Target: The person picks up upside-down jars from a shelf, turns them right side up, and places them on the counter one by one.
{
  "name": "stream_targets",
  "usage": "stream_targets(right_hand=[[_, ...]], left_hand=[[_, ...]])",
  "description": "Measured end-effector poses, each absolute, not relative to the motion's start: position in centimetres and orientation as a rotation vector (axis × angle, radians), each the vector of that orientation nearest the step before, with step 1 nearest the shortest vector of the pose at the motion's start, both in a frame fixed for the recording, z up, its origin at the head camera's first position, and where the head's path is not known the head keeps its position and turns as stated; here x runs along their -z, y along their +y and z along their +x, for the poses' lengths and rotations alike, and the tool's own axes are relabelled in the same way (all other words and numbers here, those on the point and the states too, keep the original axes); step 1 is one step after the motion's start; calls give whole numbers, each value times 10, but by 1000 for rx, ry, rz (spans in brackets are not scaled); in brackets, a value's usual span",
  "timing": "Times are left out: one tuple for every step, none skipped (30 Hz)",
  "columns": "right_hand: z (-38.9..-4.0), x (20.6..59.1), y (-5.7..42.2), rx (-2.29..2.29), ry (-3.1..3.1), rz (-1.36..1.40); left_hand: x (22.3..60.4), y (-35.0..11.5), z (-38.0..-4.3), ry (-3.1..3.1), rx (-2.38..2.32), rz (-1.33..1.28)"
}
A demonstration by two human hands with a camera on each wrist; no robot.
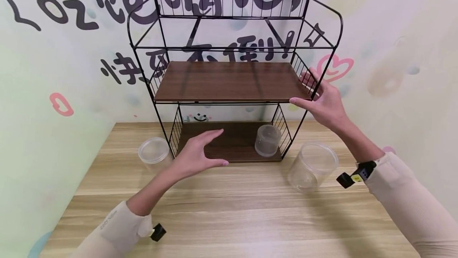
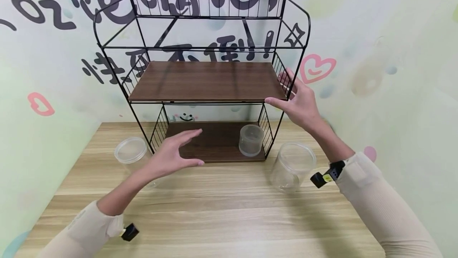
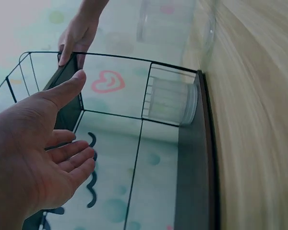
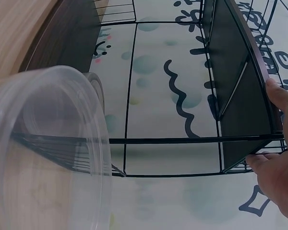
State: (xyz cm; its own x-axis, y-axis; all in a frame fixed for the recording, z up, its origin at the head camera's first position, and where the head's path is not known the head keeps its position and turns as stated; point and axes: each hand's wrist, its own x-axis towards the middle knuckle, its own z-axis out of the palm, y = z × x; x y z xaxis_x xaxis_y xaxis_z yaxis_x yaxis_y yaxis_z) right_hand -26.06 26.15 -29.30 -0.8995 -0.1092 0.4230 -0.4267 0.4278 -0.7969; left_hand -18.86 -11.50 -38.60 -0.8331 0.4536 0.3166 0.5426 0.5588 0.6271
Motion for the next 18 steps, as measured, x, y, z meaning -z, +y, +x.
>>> stream_targets(right_hand=[[-260, 293, 262, -1455, -2380, 461], [-260, 293, 262, -1440, -2387, 457], [-260, 293, 262, -1429, -2393, 452], [-260, 293, 263, -1418, -2399, 449], [-260, 293, 263, -1427, -2398, 450], [-259, 293, 263, -1432, -2396, 451], [-260, 293, 264, -1434, -2396, 450], [-260, 294, 264, -1433, -2397, 448], [-260, 294, 264, -1435, -2395, 450], [-260, 294, 264, -1436, -2391, 451], [-260, 294, 263, -1450, -2381, 456], [-260, 294, 263, -1453, -2377, 458], [-260, 294, 263, -1460, -2371, 460], [-261, 294, 262, -1466, -2365, 461], [-261, 294, 262, -1477, -2359, 464], [-262, 294, 261, -1487, -2351, 467], [-262, 294, 261, -1492, -2347, 469], [-262, 294, 261, -1486, -2349, 467]], left_hand=[[388, -111, -190, -2657, 1169, -853], [391, -108, -192, -2649, 1199, -850], [394, -104, -194, -2641, 1232, -847], [396, -100, -196, -2636, 1267, -841], [399, -96, -198, -2631, 1299, -837], [402, -92, -200, -2628, 1332, -831], [405, -88, -202, -2620, 1366, -828], [408, -85, -205, -2614, 1391, -823], [411, -81, -207, -2605, 1413, -820], [414, -78, -208, -2600, 1434, -813], [418, -76, -210, -2597, 1451, -805], [421, -73, -212, -2592, 1469, -794], [424, -71, -213, -2585, 1490, -784], [427, -68, -215, -2581, 1511, -771], [430, -65, -217, -2577, 1529, -759], [433, -63, -218, -2573, 1550, -746], [435, -60, -220, -2566, 1570, -735], [437, -58, -222, -2557, 1593, -729]])
